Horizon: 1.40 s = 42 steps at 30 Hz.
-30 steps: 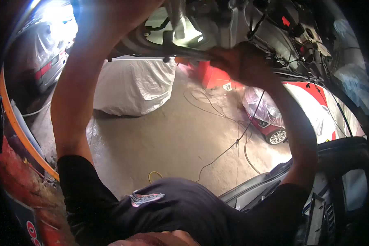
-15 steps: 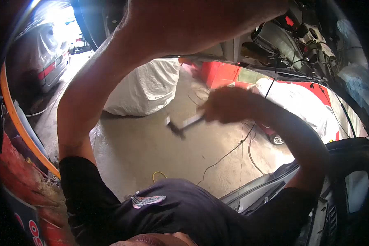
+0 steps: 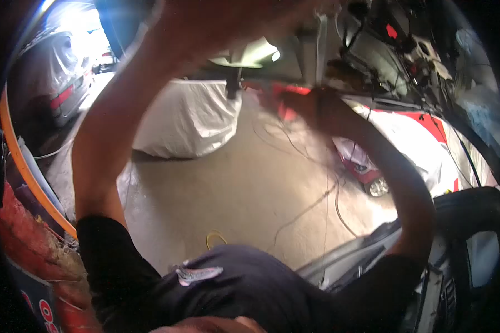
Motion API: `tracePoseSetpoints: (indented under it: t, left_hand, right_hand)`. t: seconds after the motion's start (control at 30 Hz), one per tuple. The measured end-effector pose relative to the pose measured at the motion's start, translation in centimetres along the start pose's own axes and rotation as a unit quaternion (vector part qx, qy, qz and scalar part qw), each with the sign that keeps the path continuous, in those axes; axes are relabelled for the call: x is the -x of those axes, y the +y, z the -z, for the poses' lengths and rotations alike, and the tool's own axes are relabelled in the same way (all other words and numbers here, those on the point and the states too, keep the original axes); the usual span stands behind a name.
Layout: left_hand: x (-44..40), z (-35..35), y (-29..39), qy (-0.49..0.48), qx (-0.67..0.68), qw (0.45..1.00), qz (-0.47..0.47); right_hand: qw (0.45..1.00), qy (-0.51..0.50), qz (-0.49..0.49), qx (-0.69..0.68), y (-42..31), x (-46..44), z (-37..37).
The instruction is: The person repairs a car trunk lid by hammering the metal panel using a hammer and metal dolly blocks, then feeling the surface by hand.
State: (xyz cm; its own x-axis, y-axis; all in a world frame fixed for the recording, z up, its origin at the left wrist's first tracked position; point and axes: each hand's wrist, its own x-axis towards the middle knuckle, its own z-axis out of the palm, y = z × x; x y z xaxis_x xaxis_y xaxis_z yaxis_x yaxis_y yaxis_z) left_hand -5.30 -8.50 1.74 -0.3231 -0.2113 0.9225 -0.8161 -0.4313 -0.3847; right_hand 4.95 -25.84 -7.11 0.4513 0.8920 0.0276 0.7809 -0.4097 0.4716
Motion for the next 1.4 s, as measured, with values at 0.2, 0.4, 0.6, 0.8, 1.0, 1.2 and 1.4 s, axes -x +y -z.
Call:
tracePoseSetpoints:
  t: [0.2, 0.4, 0.6, 0.8, 1.0, 1.2, 1.4]
  left_hand:
    - [0.2, -1.0, -0.2, -0.001, 0.009, 1.0, 0.004]
    - [-0.5, -1.4, -0.2, 0.003, 0.012, 1.0, 0.006]
    - [-0.4, -0.3, -0.3, 0.007, -0.001, 0.999, 0.052]
    - [0.2, -2.3, -2.2, 0.037, 0.027, 0.98, -0.194]
    - [0.0, -3.4, -2.3, 0.029, 0.027, 0.99, -0.132]
    - [-0.3, -3.9, -2.4, 0.036, 0.027, 0.99, -0.134]
    - [0.1, -3.0, -1.7, 0.042, 0.022, 0.991, -0.128]
  right_hand:
    - [0.998, -0.029, -0.047, 0.031, 1.7, -0.7, 0.6]
    - [0.998, -0.053, 0.022, -0.039, -1.1, -0.1, 3.0]
    - [1.0, 0.025, -0.003, 0.01, 4.4, -0.6, -0.8]
    - [0.998, -0.047, -0.01, 0.035, 4.5, -0.7, 0.2]
    - [0.997, -0.077, -0.023, -0.018, -0.2, -0.3, 3.7]
    - [0.961, 0.189, -0.13, -0.157, 3.8, -0.4, 1.8]
    - [0.986, -0.161, 0.003, -0.042, 1.2, 0.5, 1.5]
